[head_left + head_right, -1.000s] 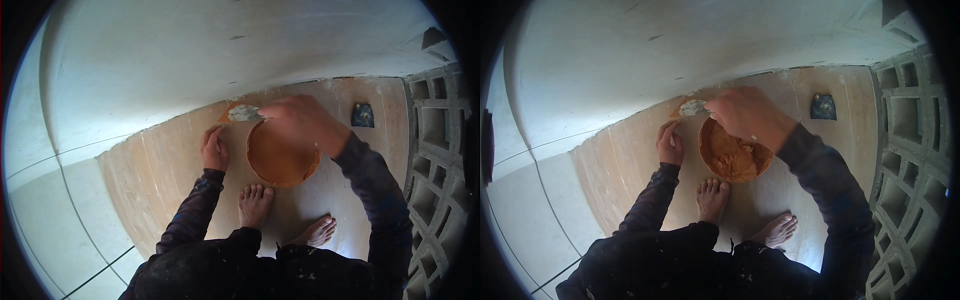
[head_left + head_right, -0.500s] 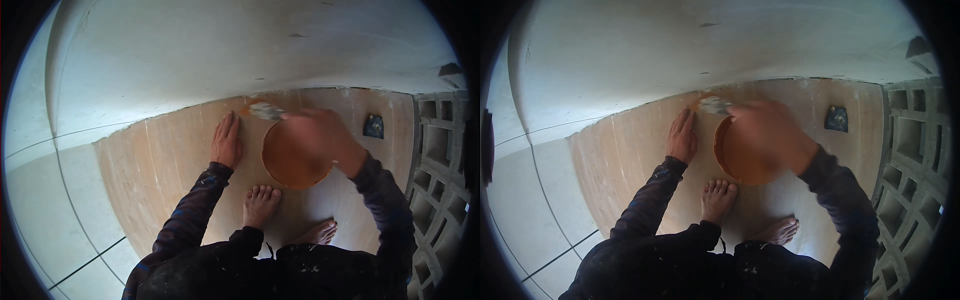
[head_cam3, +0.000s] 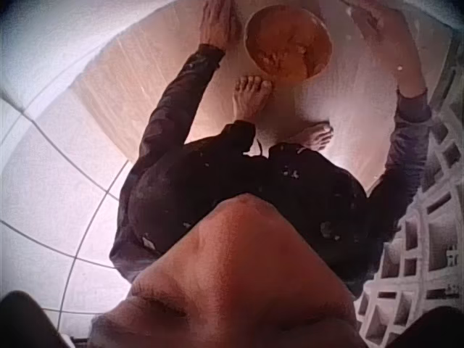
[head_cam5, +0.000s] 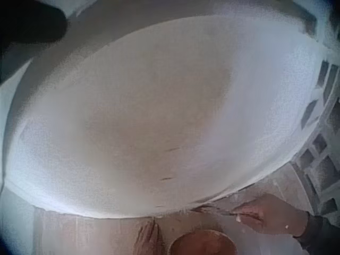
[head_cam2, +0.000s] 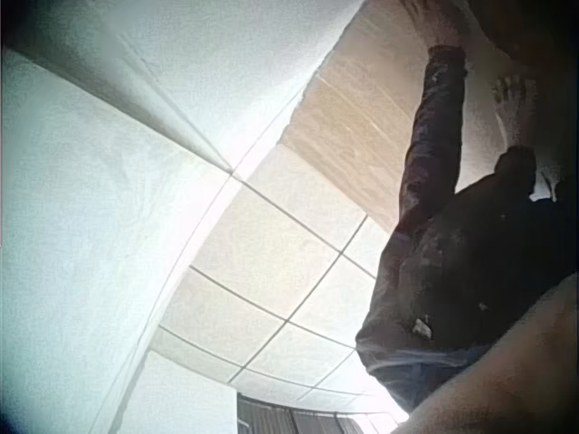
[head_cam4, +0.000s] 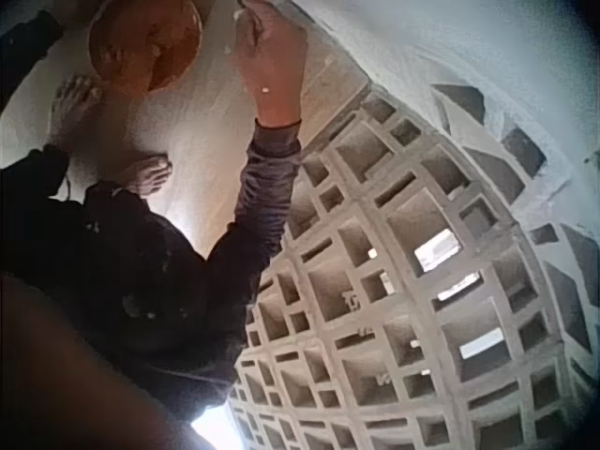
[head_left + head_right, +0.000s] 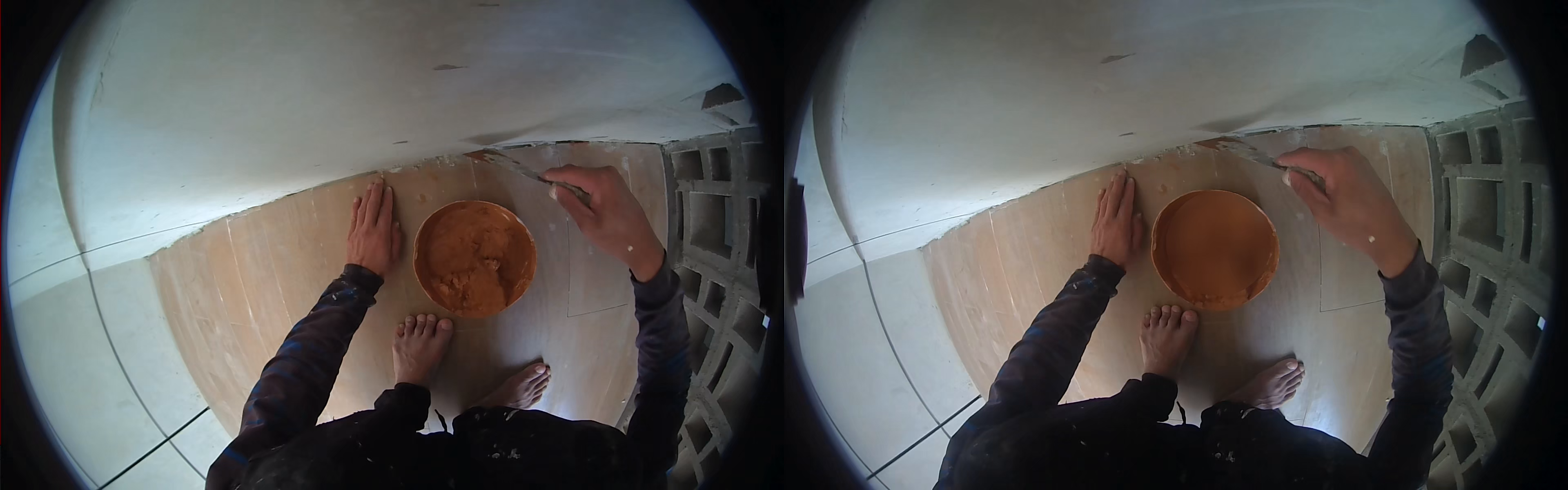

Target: The person mixes orange grout in a bowl using a putty knife and then applies the mixture to the gaps between floor tiles using the putty knife and a small sponge.

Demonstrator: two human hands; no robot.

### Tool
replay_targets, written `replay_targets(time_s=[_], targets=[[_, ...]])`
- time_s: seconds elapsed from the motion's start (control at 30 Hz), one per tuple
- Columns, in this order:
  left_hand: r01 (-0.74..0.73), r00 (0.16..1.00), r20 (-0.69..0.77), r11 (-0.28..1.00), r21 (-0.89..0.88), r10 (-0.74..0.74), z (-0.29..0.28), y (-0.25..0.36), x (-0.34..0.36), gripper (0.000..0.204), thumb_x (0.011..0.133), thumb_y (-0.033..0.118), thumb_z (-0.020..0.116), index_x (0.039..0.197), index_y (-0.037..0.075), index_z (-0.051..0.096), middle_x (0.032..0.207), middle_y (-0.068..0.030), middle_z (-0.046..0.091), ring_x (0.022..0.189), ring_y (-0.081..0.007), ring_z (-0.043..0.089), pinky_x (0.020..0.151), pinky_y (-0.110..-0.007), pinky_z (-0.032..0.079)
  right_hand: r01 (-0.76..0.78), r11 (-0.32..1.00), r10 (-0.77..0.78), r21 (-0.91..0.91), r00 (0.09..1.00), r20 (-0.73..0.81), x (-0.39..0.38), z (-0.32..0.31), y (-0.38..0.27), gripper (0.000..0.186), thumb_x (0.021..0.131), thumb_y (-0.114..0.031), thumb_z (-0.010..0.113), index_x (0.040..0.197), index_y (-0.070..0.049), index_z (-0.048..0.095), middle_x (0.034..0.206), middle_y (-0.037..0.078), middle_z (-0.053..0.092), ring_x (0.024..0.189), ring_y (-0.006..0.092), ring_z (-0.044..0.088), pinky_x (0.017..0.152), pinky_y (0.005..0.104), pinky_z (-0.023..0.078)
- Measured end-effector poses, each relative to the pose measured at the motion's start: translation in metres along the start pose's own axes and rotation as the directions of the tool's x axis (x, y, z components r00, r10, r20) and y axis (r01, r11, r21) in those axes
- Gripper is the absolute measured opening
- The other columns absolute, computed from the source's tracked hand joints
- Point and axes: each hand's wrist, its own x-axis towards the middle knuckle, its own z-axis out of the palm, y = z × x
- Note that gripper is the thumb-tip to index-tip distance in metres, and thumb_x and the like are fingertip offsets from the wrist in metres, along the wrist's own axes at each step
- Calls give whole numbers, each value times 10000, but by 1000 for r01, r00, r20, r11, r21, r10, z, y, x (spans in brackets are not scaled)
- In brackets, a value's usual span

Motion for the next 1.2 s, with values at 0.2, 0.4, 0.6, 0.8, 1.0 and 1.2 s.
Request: replay_targets(time_s=[0.2,0.4,0.6,0.8,1.0,1.2], targets=[[-330,942,36,941,-71,333,14,21,51,604,1000,180,545,1573,33,425,1688,-141,348,1579,-305,305,1305,-493,251,-240,911,253,335,967,5,-38,-10,-10,252,1006,-90,667,1229,20,705,774,90,669,641,111,518,627,295,456],[-623,763,168,779,-66,624,-5,18,87,621,1000,200,536,1589,55,404,1708,-112,324,1593,-276,279,1316,-466,258,-361,816,404,452,915,2,-97,-18,2,244,1012,-35,659,1245,23,701,857,34,671,766,60,545,707,248,469],[-692,691,256,721,-35,676,-3,22,111,641,996,219,563,1603,93,399,1708,-121,323,1573,-289,322,1301,-455,309,-388,730,452,562,892,28,-132,-3,10,246,1015,-36,662,1247,39,694,879,31,673,778,57,542,720,234,468],[-509,844,131,853,-110,520,1,21,84,571,1002,205,555,1545,48,469,1666,-142,386,1548,-311,366,1271,-453,358,-405,729,495,551,869,-16,-157,-6,11,255,1004,-30,668,1245,52,687,867,40,672,757,69,533,690,249,459],[-525,848,8,844,-111,529,16,40,95,589,987,206,576,1541,35,471,1646,-146,421,1521,-320,414,1257,-455,374,-396,756,458,522,889,12,-156,-11,-2,261,994,-34,672,1243,43,684,876,86,680,742,80,540,685,248,459],[-618,768,62,763,-189,637,5,44,108,551,953,149,611,1493,62,544,1584,-163,489,1462,-344,481,1215,-467,424,-268,825,337,497,940,-52,-113,-3,1,263,997,-36,653,1251,30,681,948,142,726,784,145,653,741,292,528]])
